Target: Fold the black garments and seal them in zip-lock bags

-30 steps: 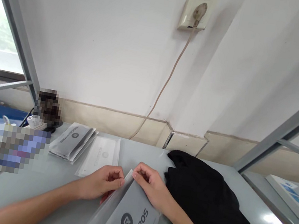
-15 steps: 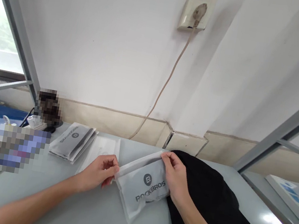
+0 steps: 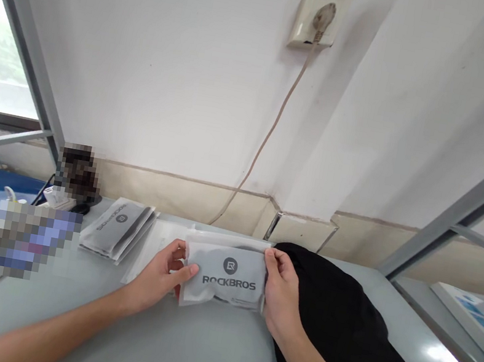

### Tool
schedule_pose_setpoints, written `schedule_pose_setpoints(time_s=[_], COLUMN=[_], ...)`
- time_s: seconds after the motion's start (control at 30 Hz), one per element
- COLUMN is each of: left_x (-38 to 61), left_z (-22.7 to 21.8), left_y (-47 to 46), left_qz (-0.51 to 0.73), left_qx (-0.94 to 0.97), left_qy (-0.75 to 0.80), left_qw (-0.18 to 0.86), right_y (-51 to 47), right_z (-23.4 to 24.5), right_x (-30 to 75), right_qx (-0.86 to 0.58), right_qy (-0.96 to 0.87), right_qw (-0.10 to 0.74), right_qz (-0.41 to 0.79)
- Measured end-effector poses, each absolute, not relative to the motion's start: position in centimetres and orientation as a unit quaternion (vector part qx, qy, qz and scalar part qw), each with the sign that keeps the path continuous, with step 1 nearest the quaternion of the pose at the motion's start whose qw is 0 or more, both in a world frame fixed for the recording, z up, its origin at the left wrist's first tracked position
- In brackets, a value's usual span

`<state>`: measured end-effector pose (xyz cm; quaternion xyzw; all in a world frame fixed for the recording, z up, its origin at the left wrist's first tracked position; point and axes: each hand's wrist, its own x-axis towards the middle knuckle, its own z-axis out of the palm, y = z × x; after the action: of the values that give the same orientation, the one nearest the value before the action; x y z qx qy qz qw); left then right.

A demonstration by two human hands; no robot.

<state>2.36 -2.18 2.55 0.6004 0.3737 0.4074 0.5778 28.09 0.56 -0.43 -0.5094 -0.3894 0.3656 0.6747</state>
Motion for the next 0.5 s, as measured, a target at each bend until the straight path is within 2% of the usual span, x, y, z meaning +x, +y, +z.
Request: schedule_pose_setpoints(time_s=[0.1, 0.23, 0.5], left_x=[2.4, 2.1, 1.3], left_z=[2.6, 2.0, 2.4], left_y=[-2.0, -1.1, -0.4], left_qz=[0.448, 0.556, 0.600], left_qx=[0.591, 0.543, 0.478], left_qy=[0.376, 0.415, 0.483], left_qw=[0.556, 0.474, 0.421], right_y=[0.3, -0.4, -2.1], right_z=[-0.2, 0.9, 2.5], right_x=[27.9, 27.4, 26.2], right_qx=[-0.487, -0.453, -0.387], right_qy=[-0.381, -0.409, -0.567], right_qw=[0.674, 0.624, 0.385], right_qz=[0.404, 0.488, 0.617])
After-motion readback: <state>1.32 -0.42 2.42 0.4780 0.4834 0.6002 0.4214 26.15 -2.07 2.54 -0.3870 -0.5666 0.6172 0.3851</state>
